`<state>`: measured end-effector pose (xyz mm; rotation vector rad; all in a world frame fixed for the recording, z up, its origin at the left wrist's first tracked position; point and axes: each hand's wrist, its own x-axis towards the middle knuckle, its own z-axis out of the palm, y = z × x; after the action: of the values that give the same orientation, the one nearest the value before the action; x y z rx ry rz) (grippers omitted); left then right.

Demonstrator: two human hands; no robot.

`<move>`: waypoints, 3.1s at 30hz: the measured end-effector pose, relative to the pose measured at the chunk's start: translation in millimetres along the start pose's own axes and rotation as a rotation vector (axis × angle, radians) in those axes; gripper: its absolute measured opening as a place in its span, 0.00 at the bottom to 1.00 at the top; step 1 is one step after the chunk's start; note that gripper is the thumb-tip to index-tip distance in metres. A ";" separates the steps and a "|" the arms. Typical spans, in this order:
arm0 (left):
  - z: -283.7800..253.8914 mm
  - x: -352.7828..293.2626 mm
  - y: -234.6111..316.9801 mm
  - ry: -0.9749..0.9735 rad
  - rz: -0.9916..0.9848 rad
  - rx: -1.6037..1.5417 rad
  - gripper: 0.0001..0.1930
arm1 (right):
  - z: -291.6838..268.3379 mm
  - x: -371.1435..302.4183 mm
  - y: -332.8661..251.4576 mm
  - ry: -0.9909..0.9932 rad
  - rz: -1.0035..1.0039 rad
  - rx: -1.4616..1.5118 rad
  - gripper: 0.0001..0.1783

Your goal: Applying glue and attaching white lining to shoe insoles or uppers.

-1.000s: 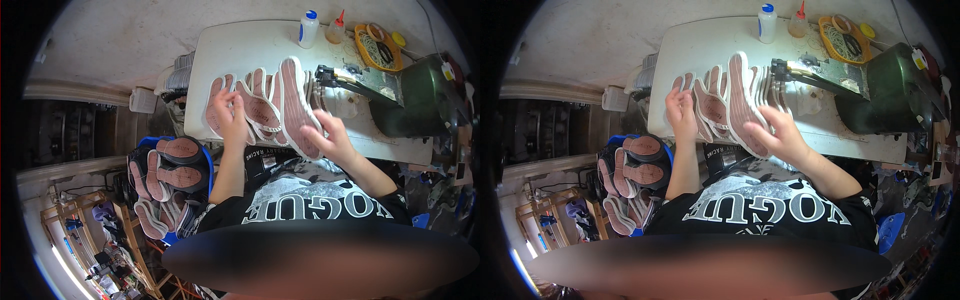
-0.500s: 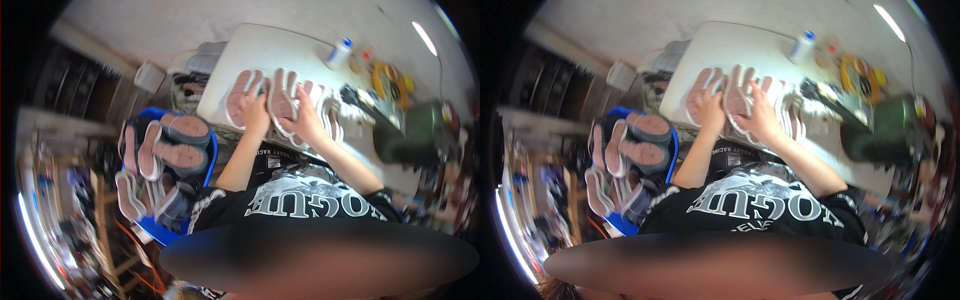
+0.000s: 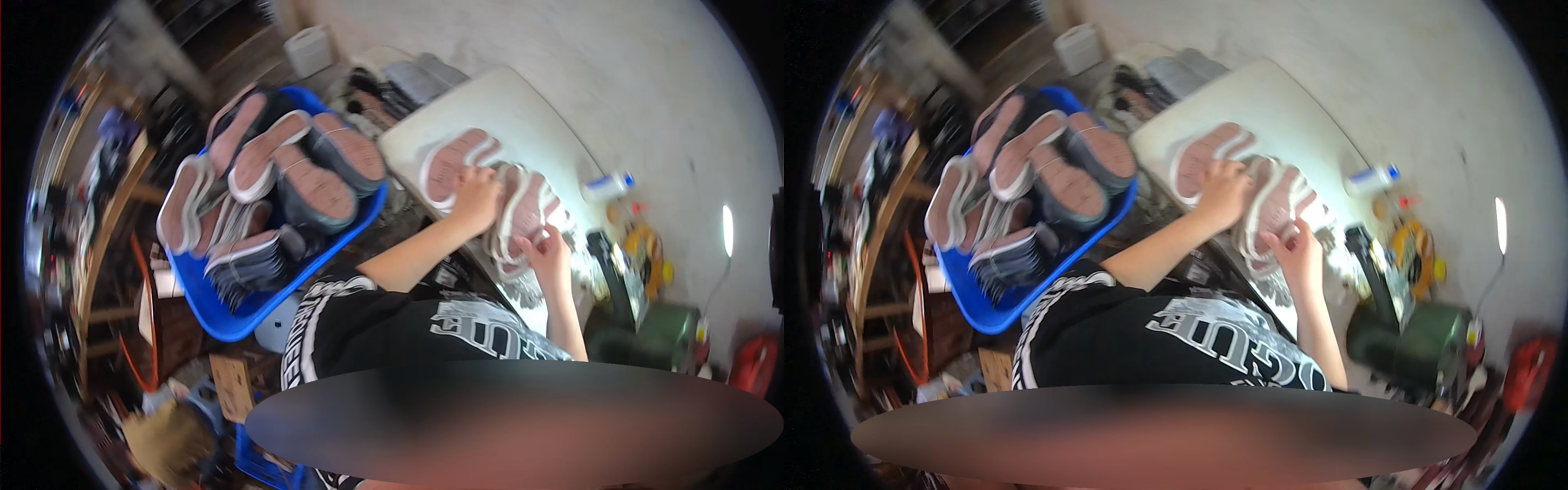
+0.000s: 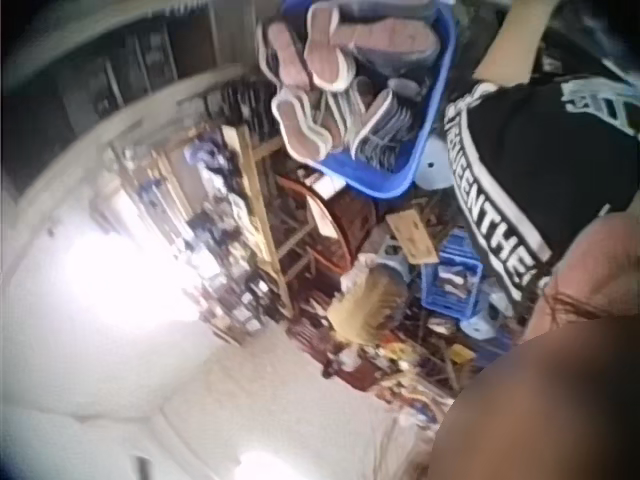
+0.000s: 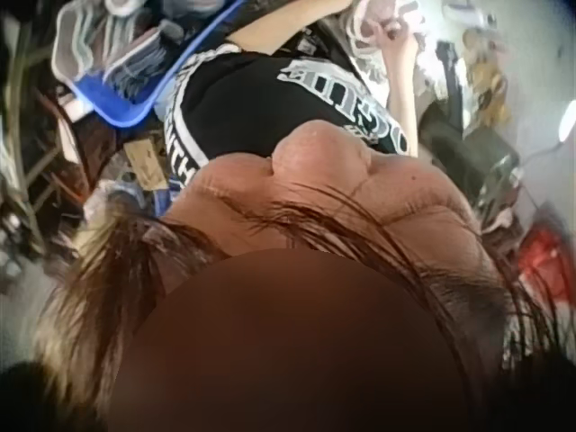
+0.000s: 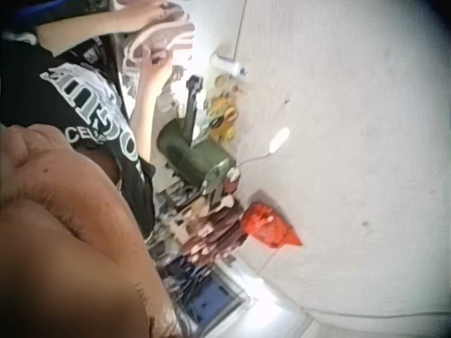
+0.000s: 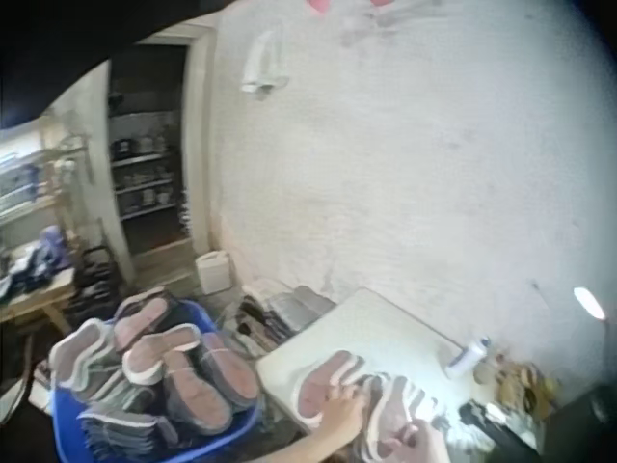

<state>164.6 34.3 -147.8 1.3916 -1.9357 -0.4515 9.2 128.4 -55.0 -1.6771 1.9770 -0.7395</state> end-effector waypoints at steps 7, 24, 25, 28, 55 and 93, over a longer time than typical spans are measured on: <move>6.2 18.0 19.3 0.041 0.047 -0.070 0.15 | -15.9 -3.5 34.4 -0.020 -0.004 0.171 0.22; -30.4 26.5 172.1 -0.444 0.225 -1.233 0.19 | -85.1 -141.0 68.2 -0.039 -0.096 0.696 0.25; -16.5 22.3 177.7 -0.485 0.272 -1.261 0.18 | -89.9 -153.1 69.2 -0.009 -0.071 0.630 0.24; -14.8 0.6 208.9 -0.568 0.346 -1.188 0.16 | -91.1 -187.4 71.8 0.062 -0.069 0.601 0.27; -11.5 -70.6 296.3 -0.903 0.689 -1.100 0.12 | -66.0 -250.5 67.6 0.444 0.151 1.165 0.22; 4.4 -3.2 132.4 -0.890 -0.048 -0.849 0.13 | -77.5 -142.0 59.8 0.081 0.068 0.375 0.40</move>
<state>71.9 84.7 -67.7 0.6861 -1.9029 -1.8945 -61.7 284.5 -36.2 -1.3711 1.7990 -1.0896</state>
